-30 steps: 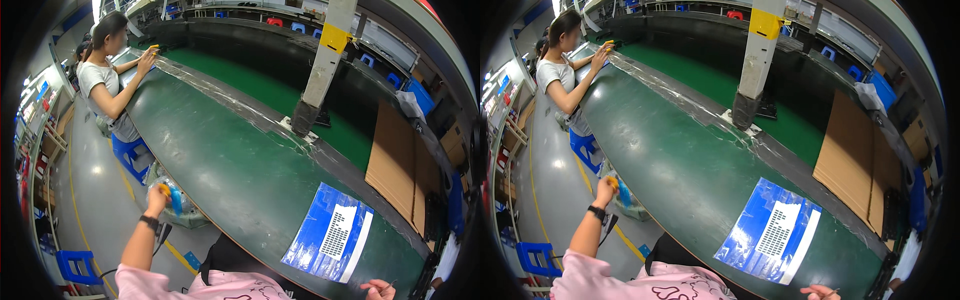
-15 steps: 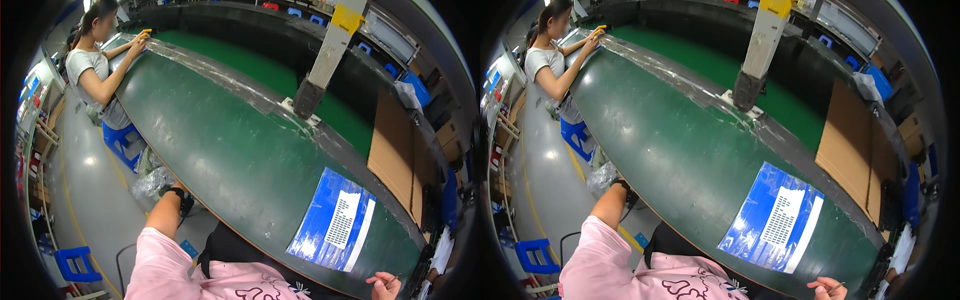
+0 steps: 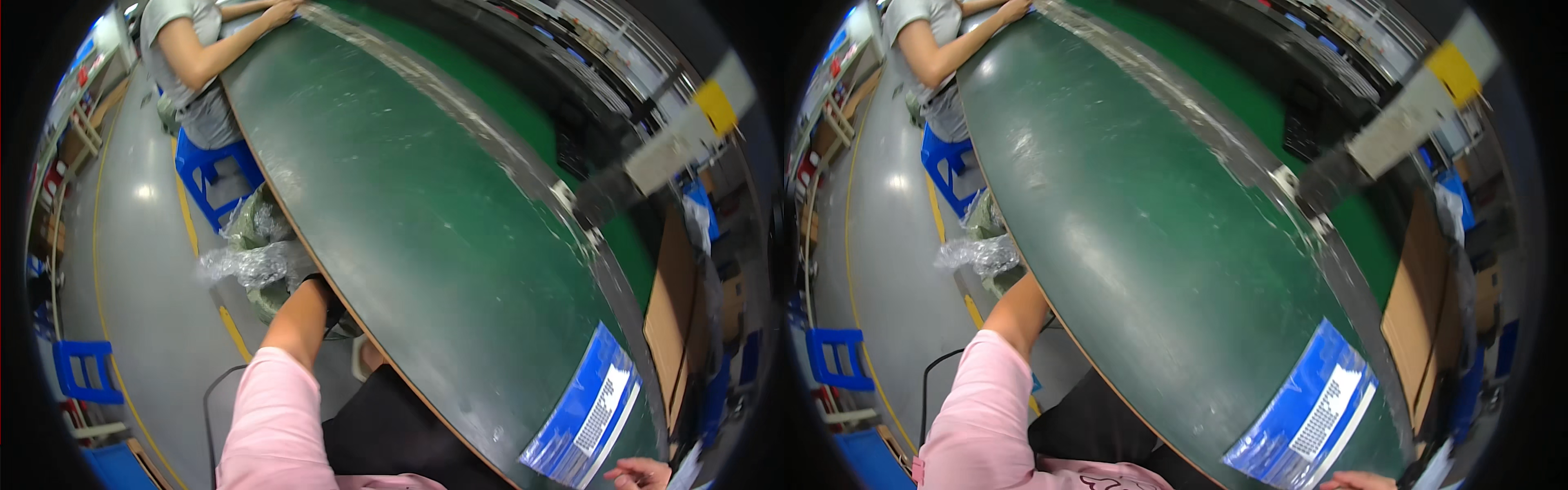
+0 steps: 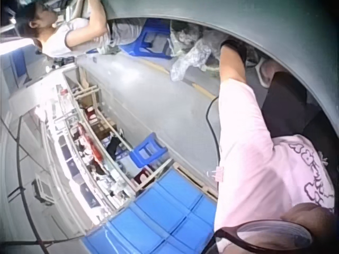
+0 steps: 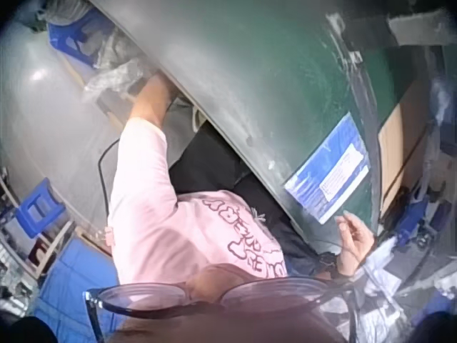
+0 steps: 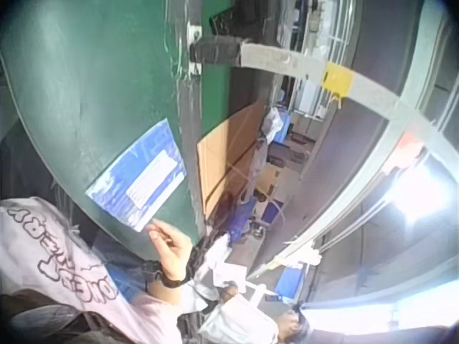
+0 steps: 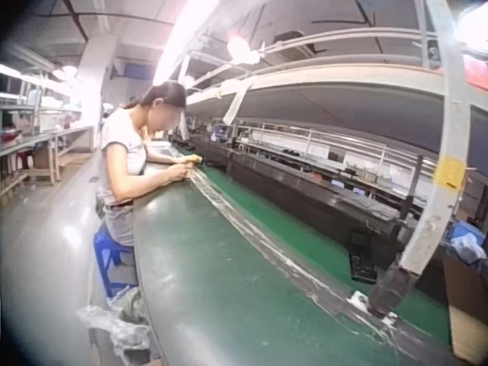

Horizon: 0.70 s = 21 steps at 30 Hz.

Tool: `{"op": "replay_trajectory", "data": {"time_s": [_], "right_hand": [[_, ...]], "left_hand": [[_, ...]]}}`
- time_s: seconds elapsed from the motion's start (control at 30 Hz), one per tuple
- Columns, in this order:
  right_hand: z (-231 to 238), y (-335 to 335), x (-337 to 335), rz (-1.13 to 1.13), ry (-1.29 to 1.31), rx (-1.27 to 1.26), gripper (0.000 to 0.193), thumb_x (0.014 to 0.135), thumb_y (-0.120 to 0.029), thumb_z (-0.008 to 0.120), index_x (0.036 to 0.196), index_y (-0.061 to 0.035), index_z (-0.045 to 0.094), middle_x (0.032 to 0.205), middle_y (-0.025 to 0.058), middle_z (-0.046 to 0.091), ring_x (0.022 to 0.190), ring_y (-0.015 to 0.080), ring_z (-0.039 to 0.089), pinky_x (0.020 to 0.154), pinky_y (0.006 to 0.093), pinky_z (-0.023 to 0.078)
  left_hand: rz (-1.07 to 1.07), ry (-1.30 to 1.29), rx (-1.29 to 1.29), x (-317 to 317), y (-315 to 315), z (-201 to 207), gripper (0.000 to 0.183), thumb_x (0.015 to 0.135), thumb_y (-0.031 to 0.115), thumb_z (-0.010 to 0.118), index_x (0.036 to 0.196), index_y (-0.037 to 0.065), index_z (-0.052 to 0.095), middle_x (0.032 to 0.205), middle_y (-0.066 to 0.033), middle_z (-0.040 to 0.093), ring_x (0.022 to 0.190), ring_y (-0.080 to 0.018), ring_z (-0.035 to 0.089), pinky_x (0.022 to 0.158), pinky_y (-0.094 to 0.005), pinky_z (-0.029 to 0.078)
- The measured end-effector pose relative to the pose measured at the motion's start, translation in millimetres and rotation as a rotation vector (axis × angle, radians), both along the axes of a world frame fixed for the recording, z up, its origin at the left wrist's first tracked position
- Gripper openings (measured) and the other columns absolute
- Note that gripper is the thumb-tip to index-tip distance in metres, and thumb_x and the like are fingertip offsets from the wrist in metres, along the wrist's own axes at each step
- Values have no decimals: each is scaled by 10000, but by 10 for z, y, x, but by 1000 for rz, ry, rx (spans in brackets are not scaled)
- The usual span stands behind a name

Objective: Assembling or repairing components within a plastic electronic housing using tweezers.

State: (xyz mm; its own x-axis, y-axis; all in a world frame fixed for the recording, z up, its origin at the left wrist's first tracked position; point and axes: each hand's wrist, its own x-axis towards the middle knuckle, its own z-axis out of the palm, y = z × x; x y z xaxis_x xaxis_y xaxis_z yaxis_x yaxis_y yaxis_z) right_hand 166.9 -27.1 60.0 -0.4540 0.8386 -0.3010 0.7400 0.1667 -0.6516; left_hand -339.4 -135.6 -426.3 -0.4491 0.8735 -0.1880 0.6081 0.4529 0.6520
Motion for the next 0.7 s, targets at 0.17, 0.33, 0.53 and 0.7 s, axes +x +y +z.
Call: {"op": "replay_trajectory", "data": {"time_s": [0.17, 0.33, 0.53, 0.7], "right_hand": [[229, 38, -695, 129, -69, 45, 187, 777, -11, 625, 961, 27, 625, 790, 81, 648, 701, 112, 573, 642, 201, 438], [425, -62, -1694, 916, -113, 113, 245, 785, 5, 607, 1029, 24, 588, 828, 79, 634, 745, 113, 573, 663, 194, 430], [-449, -570, -3363, 1287, 364, 383, 149, 781, -121, 578, 857, 6, 596, 707, 186, 545, 687, 349, 542, 632, 393, 437], [-1009, -817, -4072, 1222, 259, 789, 348, 761, -247, 631, 1046, -66, 547, 882, 154, 558, 800, 339, 562, 686, 403, 458]], "left_hand": [[-23, -12, -74, -156, 136, -135, 430, 774, 286, 545, 1141, 63, 536, 1087, -187, 574, 1010, -341, 542, 840, -401, 434], [-11, 34, -162, -78, -352, 31, 446, 768, 294, 546, 1151, 66, 530, 1078, -189, 579, 999, -343, 549, 838, -404, 436], [634, -424, 387, 747, -2202, 1670, 360, 809, 105, 568, 1154, 24, 509, 879, -121, 635, 776, -178, 596, 715, -280, 465], [1131, -202, 129, 1451, -3957, 548, 252, 753, 41, 573, 997, -19, 556, 884, -179, 637, 843, -263, 627, 718, -330, 485]]}}
